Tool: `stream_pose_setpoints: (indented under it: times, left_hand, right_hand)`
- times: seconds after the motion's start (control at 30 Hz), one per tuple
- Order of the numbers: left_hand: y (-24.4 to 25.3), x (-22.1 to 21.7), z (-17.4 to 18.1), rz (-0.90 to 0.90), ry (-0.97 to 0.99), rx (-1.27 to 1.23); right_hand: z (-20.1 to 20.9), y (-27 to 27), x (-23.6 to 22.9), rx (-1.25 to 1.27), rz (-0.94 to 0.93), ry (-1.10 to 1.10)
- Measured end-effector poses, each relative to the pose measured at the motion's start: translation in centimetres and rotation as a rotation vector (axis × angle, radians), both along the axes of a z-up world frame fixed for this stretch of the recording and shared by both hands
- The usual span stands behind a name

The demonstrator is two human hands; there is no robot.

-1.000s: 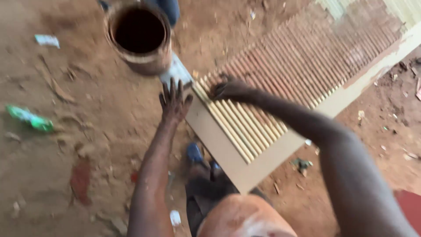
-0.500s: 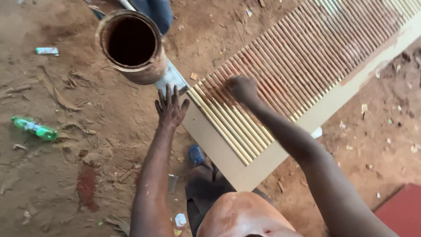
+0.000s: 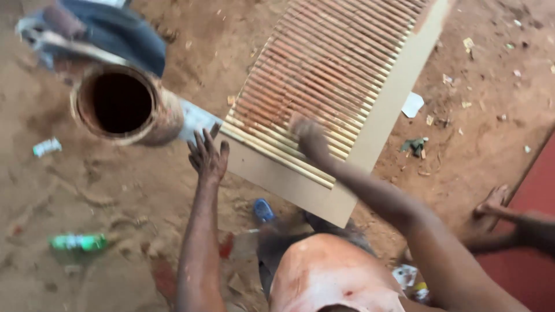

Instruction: The person is staining a slatted wooden panel by hand using a piece of foam dipped in a dark liquid from a container. They wipe the stain across the slats and into the grooves, moving the panel and container as needed.

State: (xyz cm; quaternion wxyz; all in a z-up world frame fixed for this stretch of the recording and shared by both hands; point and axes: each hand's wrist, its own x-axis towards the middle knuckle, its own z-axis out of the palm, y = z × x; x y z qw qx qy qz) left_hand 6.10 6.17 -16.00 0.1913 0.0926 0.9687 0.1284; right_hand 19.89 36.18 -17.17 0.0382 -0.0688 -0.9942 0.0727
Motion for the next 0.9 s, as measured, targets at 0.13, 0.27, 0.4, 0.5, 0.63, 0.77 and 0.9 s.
stream_pose_setpoints:
  times: [0.13,0.27,0.4,0.5,0.63,0.77,0.9]
  left_hand:
    - [-0.9,0.0,-0.7,-0.041,-0.038,0.024]
    - [-0.9,-0.3,-0.5,-0.034,-0.066,0.071]
    - [-0.4,-0.4,0.1,-0.03,-0.089,0.028]
    - [-0.5,-0.8,0.3,-0.028,-0.101,0.007]
    - [-0.5,-0.6,-0.3,-0.023,-0.116,0.033]
    - [-0.3,-0.6,0.2,-0.016,-0.123,0.033]
    - [-0.6,-0.5,0.0,-0.021,-0.122,0.044]
  right_hand:
    - [1.9,-8.7,5.9,-0.364,0.007,0.135]
    - [-1.1,1.3,-3.2,-0.481,-0.316,-0.008]
    - [-1.3,11.1,-15.2,-0.394,-0.43,0.045]
    - [-0.6,8.3,-17.5,-0.418,-0.408,0.017]
    - [1.5,1.2,-16.0,-0.534,-0.379,-0.133]
    - [4.3,-4.7,-13.0,-0.517,-0.341,-0.047]
    - [5.7,-10.2,-9.8,-0.561,-0.254,0.041]
